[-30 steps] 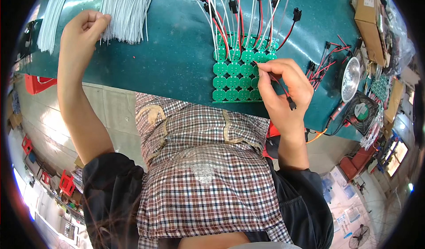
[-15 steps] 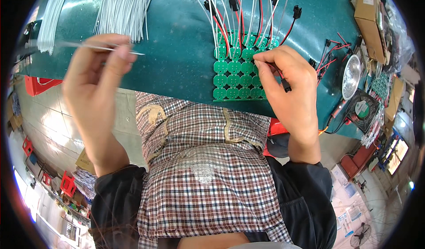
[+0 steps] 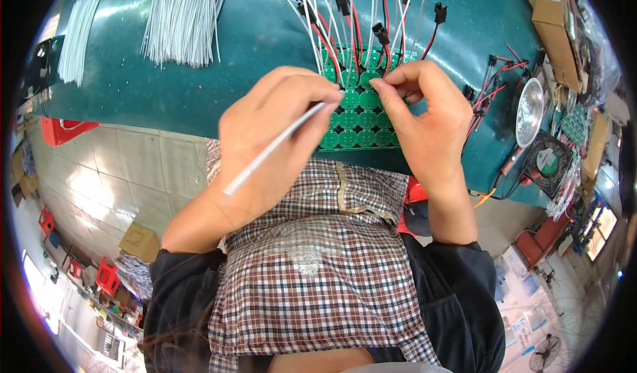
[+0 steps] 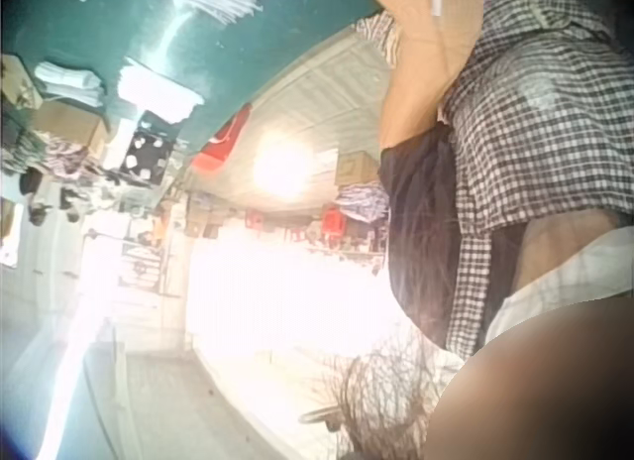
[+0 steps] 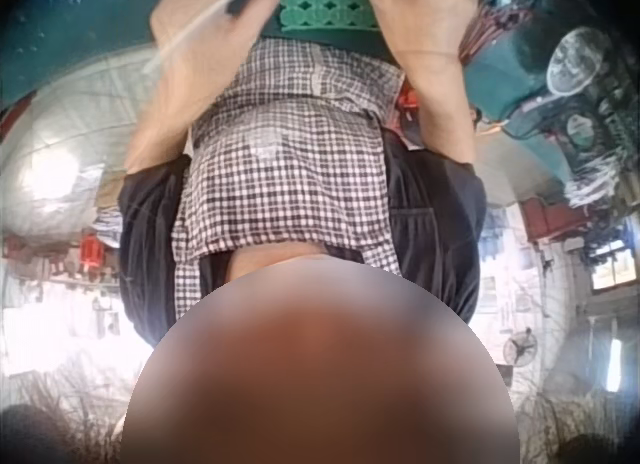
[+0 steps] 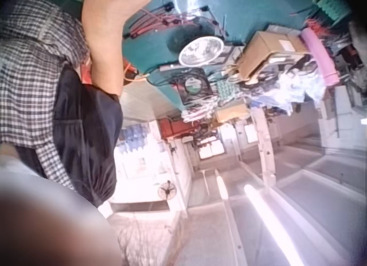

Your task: Assembling wires and connectors onto circular LED circuit board modules at a factory workbench.

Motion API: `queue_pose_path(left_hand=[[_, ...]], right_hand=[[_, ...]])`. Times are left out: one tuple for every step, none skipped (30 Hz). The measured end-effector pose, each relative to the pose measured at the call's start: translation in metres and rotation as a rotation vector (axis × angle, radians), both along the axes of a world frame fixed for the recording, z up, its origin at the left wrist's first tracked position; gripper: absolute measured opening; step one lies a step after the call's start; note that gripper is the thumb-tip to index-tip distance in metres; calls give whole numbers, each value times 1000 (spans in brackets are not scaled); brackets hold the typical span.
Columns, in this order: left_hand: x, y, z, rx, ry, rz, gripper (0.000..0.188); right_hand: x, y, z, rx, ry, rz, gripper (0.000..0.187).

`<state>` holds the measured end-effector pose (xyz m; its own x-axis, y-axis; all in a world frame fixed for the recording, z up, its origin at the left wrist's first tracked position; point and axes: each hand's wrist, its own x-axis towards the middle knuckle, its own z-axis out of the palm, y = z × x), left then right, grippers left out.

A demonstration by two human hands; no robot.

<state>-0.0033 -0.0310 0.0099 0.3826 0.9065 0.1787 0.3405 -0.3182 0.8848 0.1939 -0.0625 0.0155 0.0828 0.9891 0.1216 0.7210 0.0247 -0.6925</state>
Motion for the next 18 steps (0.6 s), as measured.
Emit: queue_pose_path(left_hand=[[6, -1, -4, 1, 1, -5, 18], [11, -2, -9, 25, -4, -1, 20], [15, -3, -13, 49, -8, 4, 21], [19, -2, -18, 108, -6, 16, 24], [21, -2, -19, 108, -3, 12, 24], [23, -3, -20, 118, 9, 21, 24], [25, -3, -20, 129, 20, 30, 25], [25, -3, -18, 130, 23, 27, 25], [24, -3, -14, 101, 54, -3, 21], [24, -2, -12, 73, 86, -32, 18], [24, -2, -12, 74, 90, -35, 18], [24, -2, -12, 72, 99, -31, 18], [24, -3, -13, 71, 108, -26, 17], [26, -3, -15, 71, 111, -27, 17], [28, -2, -18, 124, 98, 8, 20], [29, -2, -20, 177, 86, 44, 23], [29, -2, -21, 177, 87, 43, 23], [28, -2, -22, 182, 83, 44, 23]], right_hand=[[1, -1, -2, 1, 1, -5, 14], [2, -1, -6, 36, 28, 10, 14], [2, -2, -8, 71, 55, 26, 14], [2, -3, -10, 71, 58, 22, 14], [1, -4, -12, 84, 80, 22, 14], [0, -5, -13, 97, 103, 24, 14], [1, -5, -14, 98, 106, 20, 14], [2, -5, -15, 111, 73, 43, 14], [3, -5, -16, 124, 41, 67, 16], [4, -6, -16, 125, 45, 64, 16], [5, -6, -16, 112, 49, 64, 17], [6, -7, -16, 100, 54, 64, 18], [6, -8, -15, 101, 57, 63, 18], [8, -9, -12, 101, 54, 64, 18], [10, -10, -10, 102, 50, 65, 18], [12, -11, -6, 102, 52, 64, 18], [16, -13, -3, 113, 37, 50, 18], [21, -16, 1, 123, 21, 36, 19]])
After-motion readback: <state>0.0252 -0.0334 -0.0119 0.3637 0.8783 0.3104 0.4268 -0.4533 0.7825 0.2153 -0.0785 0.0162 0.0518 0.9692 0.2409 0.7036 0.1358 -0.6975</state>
